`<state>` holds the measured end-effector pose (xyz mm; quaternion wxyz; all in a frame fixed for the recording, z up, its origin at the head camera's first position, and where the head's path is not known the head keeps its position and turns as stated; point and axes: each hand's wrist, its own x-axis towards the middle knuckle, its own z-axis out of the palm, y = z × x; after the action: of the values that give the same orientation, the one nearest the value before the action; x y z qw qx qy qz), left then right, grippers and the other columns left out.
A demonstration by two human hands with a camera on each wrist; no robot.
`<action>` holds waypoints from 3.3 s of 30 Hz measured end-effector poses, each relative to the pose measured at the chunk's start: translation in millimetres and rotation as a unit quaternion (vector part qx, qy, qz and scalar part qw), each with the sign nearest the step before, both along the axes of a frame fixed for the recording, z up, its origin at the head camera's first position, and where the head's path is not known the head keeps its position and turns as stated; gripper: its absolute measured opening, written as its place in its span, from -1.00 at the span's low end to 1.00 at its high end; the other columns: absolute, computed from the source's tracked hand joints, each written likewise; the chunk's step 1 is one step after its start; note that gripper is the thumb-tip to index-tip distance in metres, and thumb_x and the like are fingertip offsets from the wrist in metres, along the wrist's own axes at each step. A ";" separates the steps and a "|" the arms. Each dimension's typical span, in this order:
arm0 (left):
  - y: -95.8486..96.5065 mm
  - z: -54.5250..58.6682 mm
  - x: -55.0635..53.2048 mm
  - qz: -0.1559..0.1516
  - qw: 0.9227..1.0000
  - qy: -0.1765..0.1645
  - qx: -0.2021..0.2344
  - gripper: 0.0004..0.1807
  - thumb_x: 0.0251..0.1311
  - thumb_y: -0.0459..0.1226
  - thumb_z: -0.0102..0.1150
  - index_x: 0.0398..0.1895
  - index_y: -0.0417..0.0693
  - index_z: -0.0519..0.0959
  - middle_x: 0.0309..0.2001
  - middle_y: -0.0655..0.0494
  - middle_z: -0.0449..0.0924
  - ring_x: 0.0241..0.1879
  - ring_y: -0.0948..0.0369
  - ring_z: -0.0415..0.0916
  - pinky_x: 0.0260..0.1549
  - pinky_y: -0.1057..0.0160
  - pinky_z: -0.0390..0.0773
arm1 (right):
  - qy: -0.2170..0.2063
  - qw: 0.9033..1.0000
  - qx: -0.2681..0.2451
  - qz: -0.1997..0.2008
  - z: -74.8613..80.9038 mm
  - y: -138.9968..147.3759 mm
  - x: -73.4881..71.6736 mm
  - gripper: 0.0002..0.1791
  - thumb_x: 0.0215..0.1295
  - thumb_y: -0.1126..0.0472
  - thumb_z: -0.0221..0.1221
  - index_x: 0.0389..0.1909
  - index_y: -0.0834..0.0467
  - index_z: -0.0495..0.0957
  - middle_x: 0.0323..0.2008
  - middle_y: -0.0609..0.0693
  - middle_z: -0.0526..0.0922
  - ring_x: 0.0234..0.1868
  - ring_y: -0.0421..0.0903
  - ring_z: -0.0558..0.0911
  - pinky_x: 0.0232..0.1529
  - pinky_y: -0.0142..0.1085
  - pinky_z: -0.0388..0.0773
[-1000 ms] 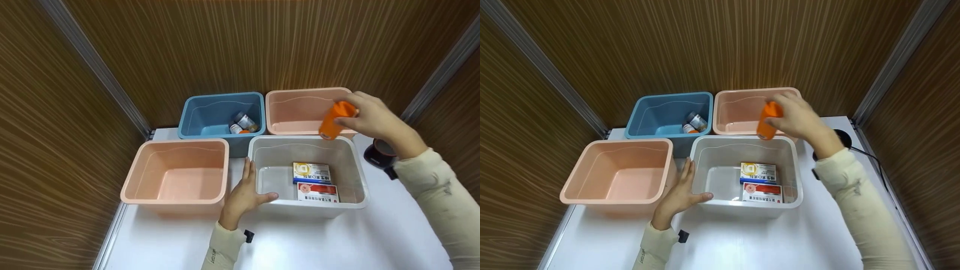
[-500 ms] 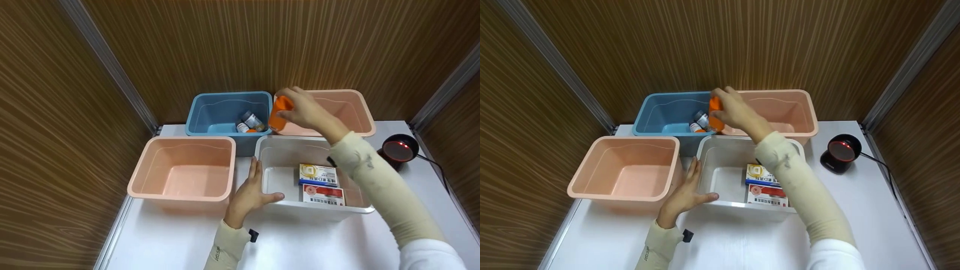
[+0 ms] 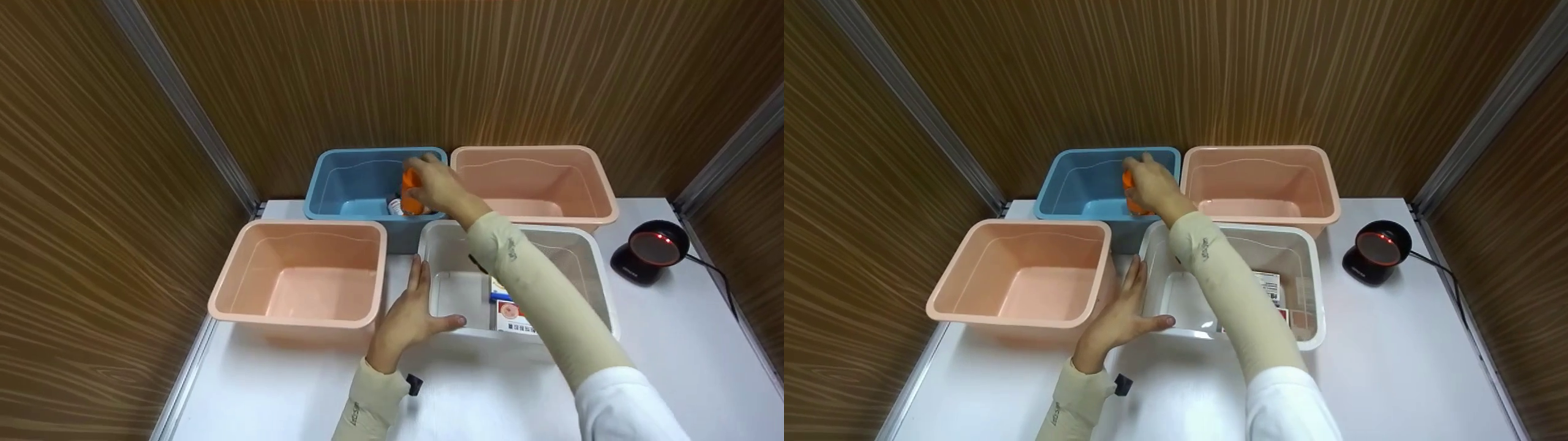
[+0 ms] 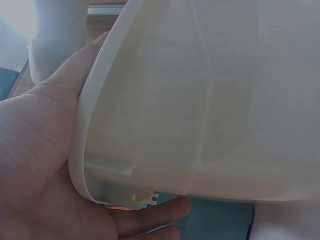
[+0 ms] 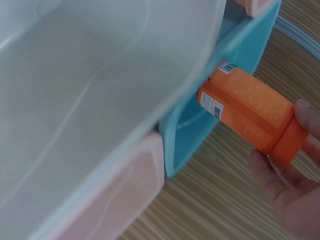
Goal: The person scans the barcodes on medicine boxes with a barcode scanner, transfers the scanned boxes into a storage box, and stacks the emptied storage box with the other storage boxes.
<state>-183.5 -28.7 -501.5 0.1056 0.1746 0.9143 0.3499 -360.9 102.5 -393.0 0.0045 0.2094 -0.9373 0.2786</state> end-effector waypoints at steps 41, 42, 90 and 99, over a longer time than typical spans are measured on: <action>5.9 -1.0 5.1 0.017 1.000 -0.003 -0.009 0.44 -0.06 0.42 0.34 0.64 -0.10 -0.25 0.63 0.06 -0.51 0.22 -0.03 0.47 0.11 0.12 0.52 | -0.004 0.991 0.130 0.036 -24.7 4.2 -3.5 -0.44 0.25 0.30 0.30 0.31 0.19 0.51 0.01 0.31 0.55 -0.01 0.20 0.56 0.06 0.05 0.54; 5.9 -0.7 5.3 0.018 1.000 -0.005 -0.010 0.44 -0.07 0.42 0.34 0.64 -0.10 -0.25 0.63 0.07 -0.51 0.22 -0.03 0.47 0.11 0.11 0.52 | -0.005 0.990 0.137 0.036 -23.6 6.2 -3.5 -0.43 0.26 0.29 0.30 0.32 0.19 0.50 0.01 0.31 0.56 -0.01 0.19 0.56 0.06 0.05 0.54; 2.1 2.1 17.8 0.003 1.000 0.008 0.029 0.42 -0.03 0.35 0.39 0.63 -0.16 -0.23 0.63 -0.01 -0.45 0.43 0.07 0.21 0.26 0.22 0.37 | -0.061 0.984 0.156 0.056 -38.3 -49.0 -7.5 -0.59 0.38 0.25 0.24 0.21 0.22 0.51 0.01 0.23 0.57 0.11 0.16 0.51 0.13 -0.01 0.48; 2.7 1.6 13.3 -0.001 1.000 -0.018 0.015 0.45 -0.07 0.45 0.31 0.64 -0.08 -0.26 0.63 0.03 -0.48 0.40 -0.03 0.25 0.25 0.10 0.41 | -0.059 0.985 0.153 0.047 -21.6 -18.9 0.2 -0.61 0.31 0.33 0.19 0.16 0.25 0.61 0.09 0.24 0.63 0.17 0.19 0.54 0.19 0.00 0.45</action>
<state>-170.3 -26.1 -499.9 0.1200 0.1704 0.9068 0.3665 -360.7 83.6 -414.6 -0.0959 0.2351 -0.9565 0.1436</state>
